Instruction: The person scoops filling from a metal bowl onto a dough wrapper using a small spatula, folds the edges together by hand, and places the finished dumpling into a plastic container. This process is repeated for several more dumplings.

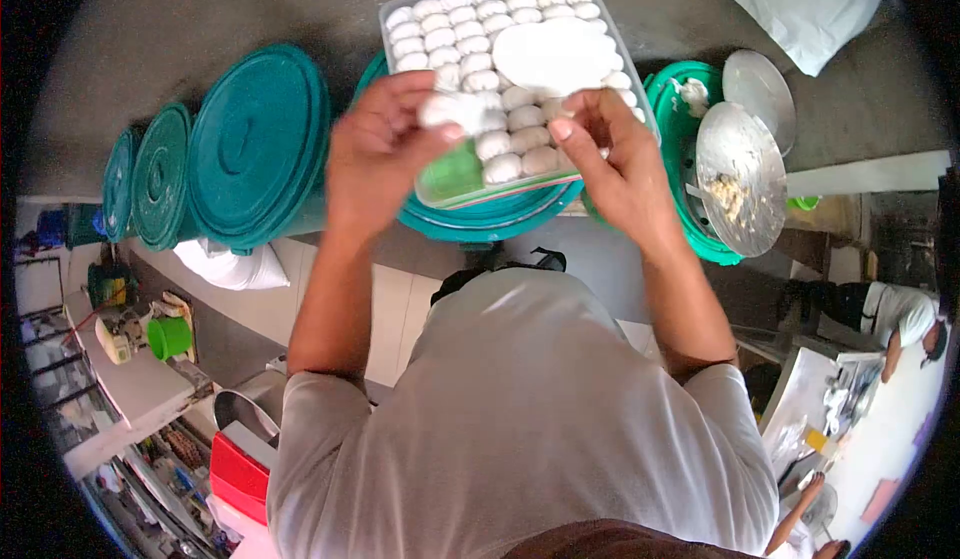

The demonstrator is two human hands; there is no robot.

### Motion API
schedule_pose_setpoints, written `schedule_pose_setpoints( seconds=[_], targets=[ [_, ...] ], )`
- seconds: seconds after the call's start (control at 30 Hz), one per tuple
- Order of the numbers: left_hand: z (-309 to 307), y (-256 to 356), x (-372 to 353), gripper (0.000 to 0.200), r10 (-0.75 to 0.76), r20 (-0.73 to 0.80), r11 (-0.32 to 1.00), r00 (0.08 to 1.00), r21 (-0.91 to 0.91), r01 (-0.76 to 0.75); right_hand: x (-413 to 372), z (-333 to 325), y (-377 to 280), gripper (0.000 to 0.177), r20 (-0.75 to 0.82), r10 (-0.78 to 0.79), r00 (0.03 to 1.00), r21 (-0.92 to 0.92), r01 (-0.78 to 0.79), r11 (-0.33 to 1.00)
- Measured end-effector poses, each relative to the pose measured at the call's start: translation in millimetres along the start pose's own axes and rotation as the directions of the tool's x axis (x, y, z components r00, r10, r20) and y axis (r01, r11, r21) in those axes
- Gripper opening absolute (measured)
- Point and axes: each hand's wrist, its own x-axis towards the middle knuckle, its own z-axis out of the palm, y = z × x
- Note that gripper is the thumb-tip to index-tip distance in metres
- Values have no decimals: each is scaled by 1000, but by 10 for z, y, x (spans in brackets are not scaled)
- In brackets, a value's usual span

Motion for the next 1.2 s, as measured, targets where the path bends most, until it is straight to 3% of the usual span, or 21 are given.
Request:
schedule_pose_setpoints(
  seconds=[0.03,0.07,0.13,0.17,0.23,0.37,0.47,0.6,0.67,0.73,0.87,0.93,1.07,1.13,1.2],
  targets=[
    [-204,43,31,38,30,-57,996,998,85,-25,111,-41,-74,49,46,-101,994,-273,110,956],
    [-366,91,59,38,70,-102,991,992,123,-57,232,0,-105,49,54,-103,993,-270,114,956],
    [-563,186,97,38,113,-153,983,982,163,-87,507,163,-149,67,97,-381,920,-490,377,786],
    [-629,233,107,38,113,-152,980,982,181,-85,655,276,-133,67,106,-384,917,-487,385,784],
    [-740,255,140,36,134,-123,950,983,299,-92,940,553,-44,90,203,-349,915,-649,392,652],
    [-847,124,190,34,109,-94,963,990,257,-82,1322,1002,82,96,325,-217,921,-732,390,559],
    [-875,93,199,33,102,-74,956,992,284,-78,1504,1215,151,93,363,-137,922,-780,381,496],
    [-934,68,271,36,132,-12,907,991,405,-116,1621,1245,256,92,402,-150,903,-773,423,473],
    [-922,36,314,37,127,21,879,992,460,-122,1590,1079,175,89,463,-102,881,-699,433,569],
    [-825,-26,403,38,188,85,745,978,637,-198,1614,954,260,89,458,-96,884,-706,428,564],
    [-676,-213,572,36,133,162,599,978,773,-210,1604,874,352,89,430,-88,898,-711,397,580],
    [-652,-292,632,34,100,265,380,959,881,-283,1590,857,389,88,413,-92,906,-708,383,593],
    [-592,-308,677,32,48,279,349,959,895,-278,1556,835,401,87,389,-89,917,-699,357,620],
    [-605,-408,709,29,151,330,287,932,887,-361,1547,833,401,87,385,-90,918,-707,356,610],
    [-603,-438,712,28,132,310,292,941,895,-336,1534,828,396,87,383,-90,920,-716,356,600]
  ],
)
